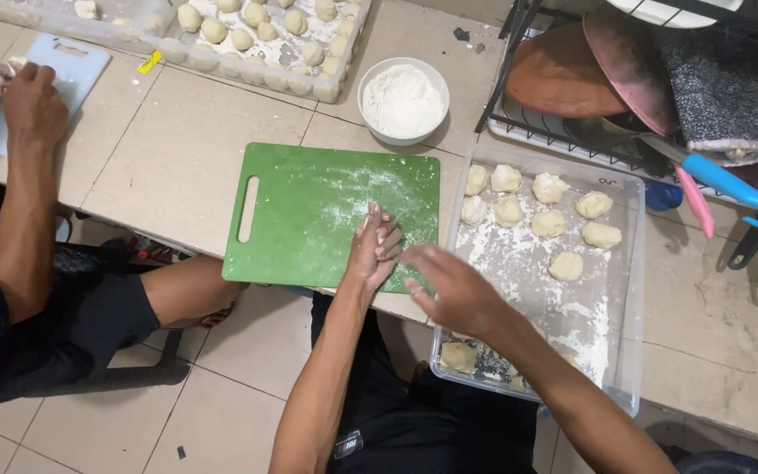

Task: Rolling small pieces of dough into balls and placing them in a tray.

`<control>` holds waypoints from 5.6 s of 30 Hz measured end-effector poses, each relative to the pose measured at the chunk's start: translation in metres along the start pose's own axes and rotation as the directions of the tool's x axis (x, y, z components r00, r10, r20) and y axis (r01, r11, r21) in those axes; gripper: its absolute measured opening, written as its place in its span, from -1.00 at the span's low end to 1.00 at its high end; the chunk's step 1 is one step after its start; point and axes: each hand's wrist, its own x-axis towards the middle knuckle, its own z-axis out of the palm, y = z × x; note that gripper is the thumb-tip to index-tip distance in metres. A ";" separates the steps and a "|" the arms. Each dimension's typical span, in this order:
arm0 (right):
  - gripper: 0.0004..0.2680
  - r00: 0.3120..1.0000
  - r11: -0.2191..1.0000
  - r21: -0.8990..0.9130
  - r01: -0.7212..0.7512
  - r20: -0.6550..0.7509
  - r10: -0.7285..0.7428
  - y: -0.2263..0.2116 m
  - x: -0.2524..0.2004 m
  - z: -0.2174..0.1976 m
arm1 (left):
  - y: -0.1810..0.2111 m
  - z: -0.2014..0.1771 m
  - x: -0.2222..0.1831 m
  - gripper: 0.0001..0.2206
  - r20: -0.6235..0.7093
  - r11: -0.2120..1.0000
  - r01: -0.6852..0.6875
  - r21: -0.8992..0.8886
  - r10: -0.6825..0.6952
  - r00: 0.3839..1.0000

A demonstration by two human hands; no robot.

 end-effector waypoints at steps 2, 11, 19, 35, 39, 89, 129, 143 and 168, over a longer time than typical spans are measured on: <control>-0.71 0.989 0.992 0.064 0.112 0.088 -0.117 -0.007 0.002 0.010 | 0.002 0.005 -0.001 -0.67 -0.055 1.000 -0.003 0.012 0.003 0.998; -0.84 0.915 0.919 -0.217 0.330 -0.166 -0.367 0.043 0.016 0.099 | 0.007 0.024 0.003 -0.65 -0.191 0.969 -0.104 -0.224 0.061 0.980; -0.83 0.878 0.908 -0.200 0.368 -0.245 -0.411 0.039 0.013 0.092 | 0.004 -0.007 0.011 -0.66 0.124 0.979 0.092 -0.183 -0.070 0.990; -0.81 0.897 0.913 -0.172 0.370 -0.191 -0.399 0.046 0.015 0.101 | 0.001 -0.002 0.006 -0.65 0.097 0.976 0.064 -0.207 -0.045 0.994; -0.81 0.908 0.919 -0.164 0.360 -0.164 -0.385 0.037 0.013 0.088 | 0.003 -0.022 0.018 -0.67 0.027 0.966 0.043 -0.256 -0.037 0.999; -0.79 0.938 0.928 -0.203 0.313 -0.088 -0.336 0.028 0.014 0.080 | -0.002 -0.030 0.022 -0.57 0.052 0.937 0.024 -0.350 -0.006 0.999; -0.76 0.914 0.926 -0.003 0.379 -0.158 -0.374 0.036 0.019 0.077 | 0.181 0.090 0.077 -0.51 0.224 0.254 -0.299 0.920 0.285 0.932; -0.79 0.973 0.973 0.015 0.229 0.032 -0.229 0.027 0.025 0.066 | 0.290 -0.015 0.287 -0.65 0.311 -0.692 0.044 0.720 0.379 0.872; -0.73 0.957 0.961 -0.013 0.276 -0.092 -0.276 0.055 0.029 0.103 | -0.094 0.153 0.073 -0.67 0.617 -0.355 -0.782 0.513 -0.482 0.623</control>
